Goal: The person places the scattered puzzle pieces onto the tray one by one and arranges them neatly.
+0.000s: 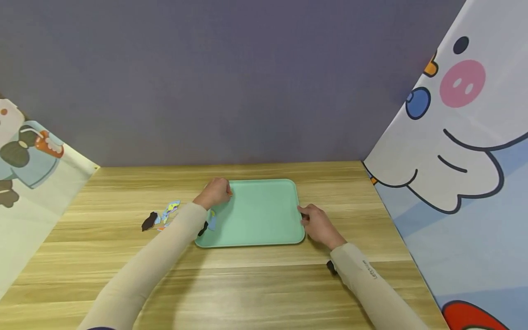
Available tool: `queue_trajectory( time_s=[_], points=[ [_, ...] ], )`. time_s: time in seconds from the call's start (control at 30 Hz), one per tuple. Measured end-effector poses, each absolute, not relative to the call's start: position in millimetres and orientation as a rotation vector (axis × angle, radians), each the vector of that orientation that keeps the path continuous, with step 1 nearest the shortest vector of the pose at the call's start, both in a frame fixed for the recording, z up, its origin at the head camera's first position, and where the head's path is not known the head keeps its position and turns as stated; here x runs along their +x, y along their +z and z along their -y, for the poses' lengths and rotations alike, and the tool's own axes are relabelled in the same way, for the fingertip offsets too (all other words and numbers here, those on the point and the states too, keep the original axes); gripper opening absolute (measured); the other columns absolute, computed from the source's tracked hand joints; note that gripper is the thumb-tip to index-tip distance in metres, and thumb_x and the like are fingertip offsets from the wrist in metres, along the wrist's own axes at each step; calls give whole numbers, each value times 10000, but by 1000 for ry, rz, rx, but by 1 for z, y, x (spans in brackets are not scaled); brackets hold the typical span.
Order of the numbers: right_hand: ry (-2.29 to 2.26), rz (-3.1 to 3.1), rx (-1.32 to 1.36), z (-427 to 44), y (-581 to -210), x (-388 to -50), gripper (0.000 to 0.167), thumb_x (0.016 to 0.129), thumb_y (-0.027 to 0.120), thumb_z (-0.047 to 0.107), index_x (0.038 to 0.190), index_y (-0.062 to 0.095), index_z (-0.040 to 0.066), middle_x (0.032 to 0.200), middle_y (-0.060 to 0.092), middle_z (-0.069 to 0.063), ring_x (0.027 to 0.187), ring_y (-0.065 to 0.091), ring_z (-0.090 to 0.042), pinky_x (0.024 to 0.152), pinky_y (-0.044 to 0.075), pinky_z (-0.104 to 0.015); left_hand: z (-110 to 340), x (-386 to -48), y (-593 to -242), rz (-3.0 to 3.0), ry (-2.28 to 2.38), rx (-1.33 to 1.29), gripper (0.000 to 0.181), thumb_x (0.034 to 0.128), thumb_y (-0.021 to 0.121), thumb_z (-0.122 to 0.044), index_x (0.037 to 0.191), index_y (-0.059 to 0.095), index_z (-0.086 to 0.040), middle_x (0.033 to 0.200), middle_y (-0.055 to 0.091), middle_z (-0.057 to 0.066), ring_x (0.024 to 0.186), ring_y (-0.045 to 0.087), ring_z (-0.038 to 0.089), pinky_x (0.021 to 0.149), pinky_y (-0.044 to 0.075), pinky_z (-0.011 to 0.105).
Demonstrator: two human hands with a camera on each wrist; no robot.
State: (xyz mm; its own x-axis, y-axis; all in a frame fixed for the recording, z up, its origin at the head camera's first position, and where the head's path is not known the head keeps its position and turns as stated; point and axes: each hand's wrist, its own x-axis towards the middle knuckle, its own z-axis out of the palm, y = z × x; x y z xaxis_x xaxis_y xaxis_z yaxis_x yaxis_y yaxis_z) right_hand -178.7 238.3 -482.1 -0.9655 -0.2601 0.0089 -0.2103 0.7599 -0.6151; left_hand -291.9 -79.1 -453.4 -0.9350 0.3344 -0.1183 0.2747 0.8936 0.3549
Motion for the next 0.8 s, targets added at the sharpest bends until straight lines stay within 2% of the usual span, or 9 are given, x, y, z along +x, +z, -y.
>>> queue_trajectory(
  time_s=[0.17, 0.23, 0.3, 0.4, 0.47, 0.7, 0.8],
  points=[
    [-978, -2876, -382, -237, -481, -179, 436, 882, 579, -72, 1307, 485, -97, 931, 555, -83, 805, 521, -177, 718, 463, -349, 81, -291, -453, -2872, 537, 450, 296, 847, 654, -43, 576, 553, -99, 611, 465, -3, 558, 350, 136, 508, 324, 261],
    [-972, -2874, -380, -237, -480, -179, 436, 883, 579, -70, 1308, 485, -95, 929, 553, -78, 807, 519, -179, 721, 462, -351, 83, -290, -453, -2876, 549, 461, 157, 861, 665, -79, 707, 666, -54, 732, 587, 42, 603, 421, 150, 546, 384, 278],
    [-965, -2873, -381, -237, -480, -179, 437, 885, 579, -67, 1310, 483, -95, 921, 548, -73, 802, 513, -178, 716, 459, -351, 86, -289, -451, -2873, 581, 469, 116, 876, 665, -117, 849, 699, -9, 858, 643, 83, 659, 475, 161, 609, 435, 302],
    [-962, -2869, -392, -237, -481, -180, 438, 886, 579, -64, 1312, 482, -94, 916, 545, -72, 793, 507, -177, 712, 454, -351, 95, -286, -448, -2866, 637, 445, 249, 889, 664, -168, 1051, 661, 21, 1043, 645, 122, 789, 542, 198, 729, 474, 350],
    [-962, -2871, -399, -237, -482, -181, 437, 886, 583, -61, 1310, 485, -92, 913, 545, -72, 786, 505, -174, 709, 452, -348, 101, -284, -445, -2868, 649, 416, 301, 895, 653, -175, 1120, 628, 24, 1116, 623, 139, 861, 555, 222, 771, 473, 366],
    [-968, -2889, -423, -238, -482, -182, 430, 872, 597, -65, 1289, 498, -107, 886, 544, -75, 781, 522, -181, 708, 462, -360, 122, -280, -435, -2914, 648, 393, 272, 892, 633, -119, 1120, 626, 29, 1223, 542, 202, 1023, 527, 288, 781, 471, 366],
    [-956, -2885, -426, -238, -481, -181, 430, 875, 595, -59, 1291, 497, -106, 888, 545, -71, 785, 522, -177, 710, 464, -363, 132, -276, -433, -2922, 668, 384, 270, 886, 640, -110, 1114, 625, 34, 1186, 565, 198, 940, 555, 277, 751, 482, 365]
  ],
)
